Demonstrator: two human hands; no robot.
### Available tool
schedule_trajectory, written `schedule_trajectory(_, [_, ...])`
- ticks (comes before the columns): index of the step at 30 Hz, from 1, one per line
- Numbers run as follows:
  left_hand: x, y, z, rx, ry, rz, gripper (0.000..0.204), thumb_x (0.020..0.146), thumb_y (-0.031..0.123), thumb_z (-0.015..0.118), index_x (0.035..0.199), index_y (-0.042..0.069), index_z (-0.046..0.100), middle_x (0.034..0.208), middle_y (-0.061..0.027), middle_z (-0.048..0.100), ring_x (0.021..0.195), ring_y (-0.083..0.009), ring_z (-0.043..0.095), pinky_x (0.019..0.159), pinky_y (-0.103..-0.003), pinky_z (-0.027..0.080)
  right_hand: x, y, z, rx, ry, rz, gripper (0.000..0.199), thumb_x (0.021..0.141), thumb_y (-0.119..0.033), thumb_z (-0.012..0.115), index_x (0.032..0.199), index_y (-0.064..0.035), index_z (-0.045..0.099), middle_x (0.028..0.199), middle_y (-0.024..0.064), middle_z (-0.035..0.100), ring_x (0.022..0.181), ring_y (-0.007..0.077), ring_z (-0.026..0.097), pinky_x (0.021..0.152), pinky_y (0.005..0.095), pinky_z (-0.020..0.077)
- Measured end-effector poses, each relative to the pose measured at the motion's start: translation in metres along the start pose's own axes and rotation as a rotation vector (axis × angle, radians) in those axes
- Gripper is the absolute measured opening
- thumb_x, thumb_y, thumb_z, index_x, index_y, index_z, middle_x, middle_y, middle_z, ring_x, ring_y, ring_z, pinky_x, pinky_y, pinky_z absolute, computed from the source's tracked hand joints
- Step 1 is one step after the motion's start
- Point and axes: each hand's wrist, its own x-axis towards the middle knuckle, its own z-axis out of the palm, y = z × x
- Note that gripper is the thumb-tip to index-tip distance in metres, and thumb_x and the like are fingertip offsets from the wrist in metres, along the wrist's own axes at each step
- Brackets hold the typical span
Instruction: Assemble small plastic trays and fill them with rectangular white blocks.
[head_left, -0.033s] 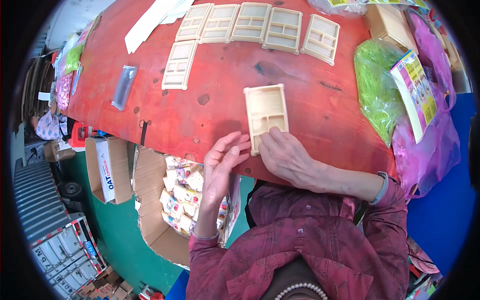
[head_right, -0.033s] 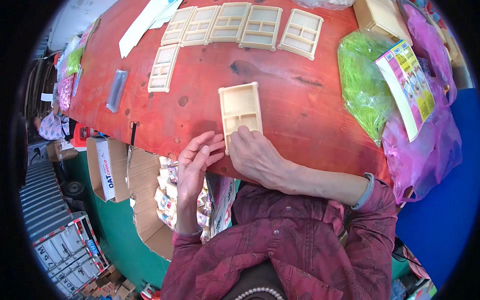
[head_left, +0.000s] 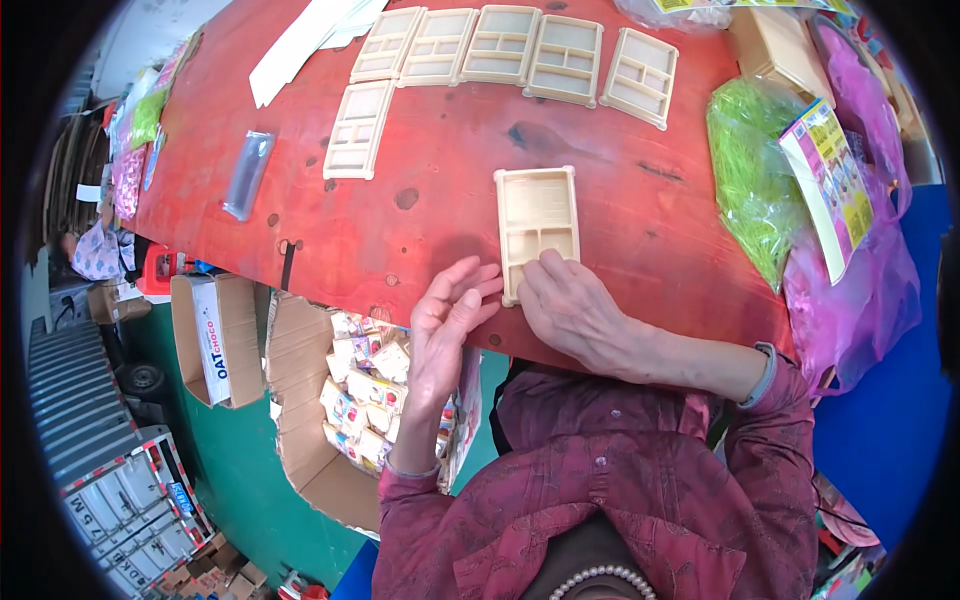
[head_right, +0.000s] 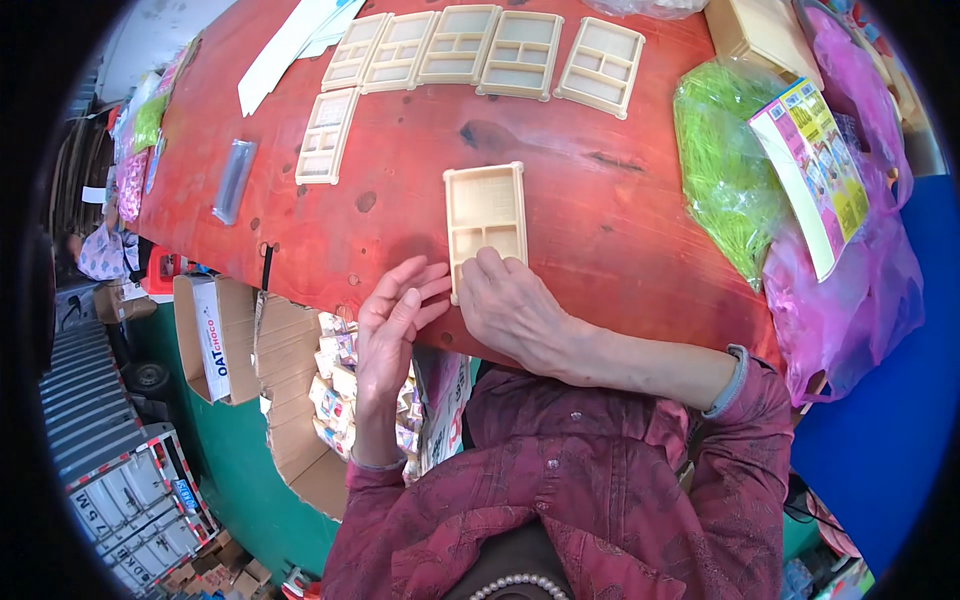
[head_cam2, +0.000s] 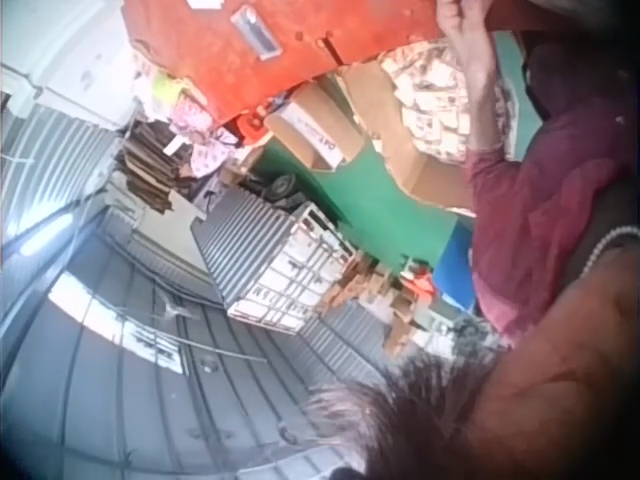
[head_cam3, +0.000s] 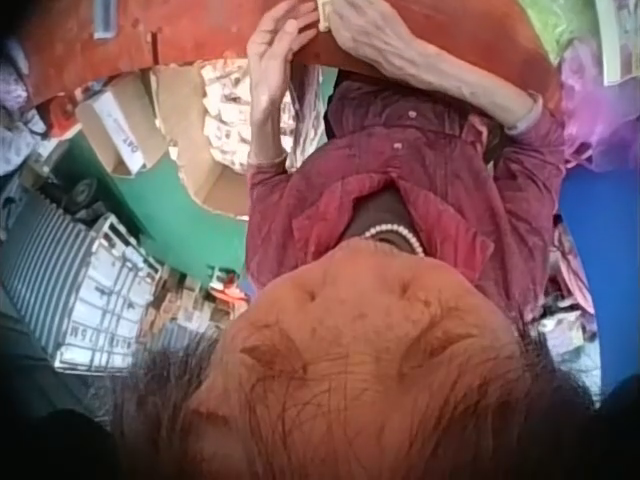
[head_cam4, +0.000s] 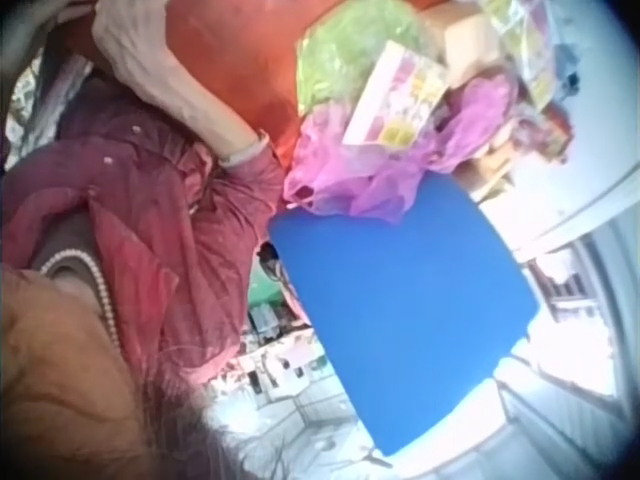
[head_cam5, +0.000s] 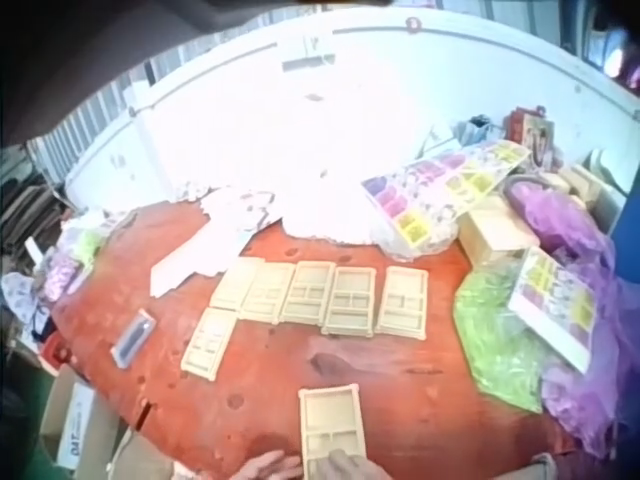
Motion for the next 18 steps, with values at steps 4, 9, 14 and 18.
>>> schedule_trajectory(4, [0.006,0.004,0.008,-0.053,-0.036,-0.03,0.04,0.095,0.015,0.049,0.13,-0.004,0.042,0.125,-0.0204,0.053,0.116,-0.0249,0.054,0.095,-0.038,0.047,-0.003,0.0,0.001,-0.104,0.003,0.017,0.016,0.062,-0.01,0.058,0.073,0.0007,0.053,0.077,0.0108,0.048,0.077,0.0231,0.048,0.061,0.0289,0.0444])
schedule_trajectory(9, [0.004,0.003,0.021,-0.044,-0.055,0.004,0.036,0.095,0.013,0.05,0.125,-0.005,0.046,0.125,-0.0192,0.054,0.114,-0.0246,0.055,0.096,-0.037,0.046,-0.004,-0.006,-0.007,-0.088,-0.167,0.037,0.018,0.061,-0.007,0.06,0.075,0.0032,0.055,0.078,0.0123,0.05,0.078,0.0234,0.051,0.059,0.0303,0.0465])
schedule_trajectory(14, [-0.003,0.001,0.013,-0.014,-0.067,-0.019,0.034,0.094,0.012,0.05,0.124,-0.005,0.048,0.125,-0.0185,0.054,0.114,-0.0243,0.055,0.095,-0.037,0.046,-0.012,-0.001,-0.011,0.069,-0.153,0.034,0.018,0.059,-0.004,0.061,0.075,0.0031,0.055,0.078,0.0134,0.051,0.077,0.0244,0.053,0.056,0.0335,0.0479])
schedule_trajectory(18, [-0.011,-0.006,0.004,-0.098,-0.111,-0.113,0.041,0.099,0.025,0.044,0.129,-0.003,0.044,0.127,-0.0182,0.052,0.116,-0.0248,0.053,0.096,-0.039,0.045,-0.013,-0.002,-0.029,0.258,-0.007,0.053,0.014,0.063,-0.003,0.063,0.074,0.0002,0.054,0.075,0.0115,0.051,0.071,0.0256,0.053,0.055,0.0355,0.0475])
